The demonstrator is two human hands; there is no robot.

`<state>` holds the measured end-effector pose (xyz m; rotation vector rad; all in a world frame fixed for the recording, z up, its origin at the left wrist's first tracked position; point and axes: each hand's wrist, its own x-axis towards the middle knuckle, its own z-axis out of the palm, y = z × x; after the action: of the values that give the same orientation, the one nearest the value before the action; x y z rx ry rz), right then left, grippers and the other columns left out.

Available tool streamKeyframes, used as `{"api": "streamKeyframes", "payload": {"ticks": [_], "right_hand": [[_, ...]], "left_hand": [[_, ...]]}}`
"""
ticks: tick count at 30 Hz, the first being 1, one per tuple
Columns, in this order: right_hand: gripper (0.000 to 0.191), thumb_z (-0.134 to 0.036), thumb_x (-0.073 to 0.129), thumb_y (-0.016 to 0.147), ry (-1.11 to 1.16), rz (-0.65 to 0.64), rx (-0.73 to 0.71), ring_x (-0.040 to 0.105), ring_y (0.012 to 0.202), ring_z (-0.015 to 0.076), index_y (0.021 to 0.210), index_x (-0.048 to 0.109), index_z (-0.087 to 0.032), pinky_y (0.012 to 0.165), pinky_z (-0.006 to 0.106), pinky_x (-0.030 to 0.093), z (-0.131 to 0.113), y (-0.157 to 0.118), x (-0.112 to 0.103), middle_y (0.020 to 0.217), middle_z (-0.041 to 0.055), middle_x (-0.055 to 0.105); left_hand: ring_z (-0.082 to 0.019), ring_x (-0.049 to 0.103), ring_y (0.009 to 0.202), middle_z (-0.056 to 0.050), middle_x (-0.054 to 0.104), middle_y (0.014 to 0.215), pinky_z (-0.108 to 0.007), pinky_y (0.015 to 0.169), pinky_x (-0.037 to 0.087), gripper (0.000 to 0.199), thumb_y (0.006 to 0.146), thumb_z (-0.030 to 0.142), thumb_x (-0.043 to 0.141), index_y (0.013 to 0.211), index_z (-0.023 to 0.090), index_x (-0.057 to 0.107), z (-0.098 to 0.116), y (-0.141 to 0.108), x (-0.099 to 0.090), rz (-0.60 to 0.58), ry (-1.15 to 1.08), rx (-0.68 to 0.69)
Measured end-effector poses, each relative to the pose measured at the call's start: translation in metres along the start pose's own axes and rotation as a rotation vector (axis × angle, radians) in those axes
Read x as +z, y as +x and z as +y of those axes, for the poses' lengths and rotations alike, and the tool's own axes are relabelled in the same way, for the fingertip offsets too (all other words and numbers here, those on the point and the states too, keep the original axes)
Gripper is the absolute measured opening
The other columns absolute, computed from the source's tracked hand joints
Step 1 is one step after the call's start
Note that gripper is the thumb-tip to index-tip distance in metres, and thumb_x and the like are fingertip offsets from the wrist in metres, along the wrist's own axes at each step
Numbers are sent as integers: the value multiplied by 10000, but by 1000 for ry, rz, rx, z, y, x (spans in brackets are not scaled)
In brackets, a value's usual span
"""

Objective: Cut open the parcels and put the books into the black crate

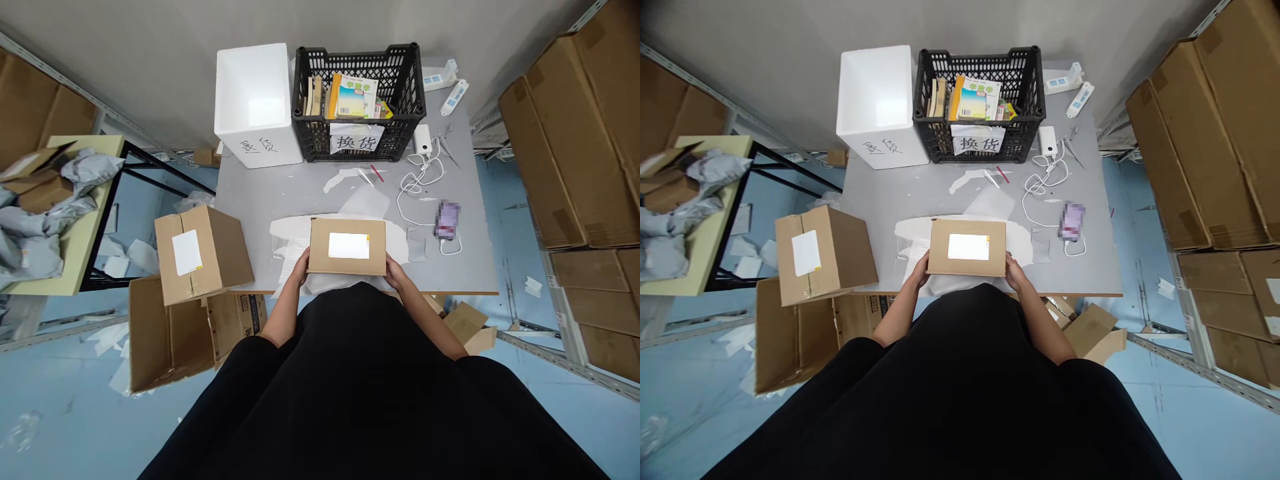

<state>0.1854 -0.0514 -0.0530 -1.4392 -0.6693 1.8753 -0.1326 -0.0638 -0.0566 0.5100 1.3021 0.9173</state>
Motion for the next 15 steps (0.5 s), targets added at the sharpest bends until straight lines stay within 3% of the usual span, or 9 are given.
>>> {"api": "streamKeyframes", "payload": {"ticks": [4, 8, 15], "right_hand": [[388, -535, 635, 818, -22, -3, 65, 672, 943, 187, 1114, 629, -283, 790, 282, 533, -9, -8, 3, 954, -17, 739], [391, -574, 612, 828, -131, 71, 133, 673, 853, 168, 1090, 628, -283, 733, 259, 528, -13, -12, 9, 857, -24, 726], [397, -577, 573, 831, -142, 91, 107, 668, 893, 186, 1041, 652, -249, 748, 272, 533, -17, -11, 11, 869, 10, 738]], "left_hand": [[-207, 673, 995, -31, 733, 1120, -294, 822, 521, 555, 785, 433, 640, 1299, 227, 617, 5, -6, -2, -44, -37, -45], [-176, 683, 891, -17, 742, 1058, -266, 753, 508, 648, 717, 342, 698, 1349, 249, 586, 6, -7, -5, -103, -84, -64], [-145, 662, 862, -8, 725, 1063, -227, 686, 457, 582, 685, 210, 680, 1262, 248, 616, 2, -4, -15, -152, -79, -89]]}}
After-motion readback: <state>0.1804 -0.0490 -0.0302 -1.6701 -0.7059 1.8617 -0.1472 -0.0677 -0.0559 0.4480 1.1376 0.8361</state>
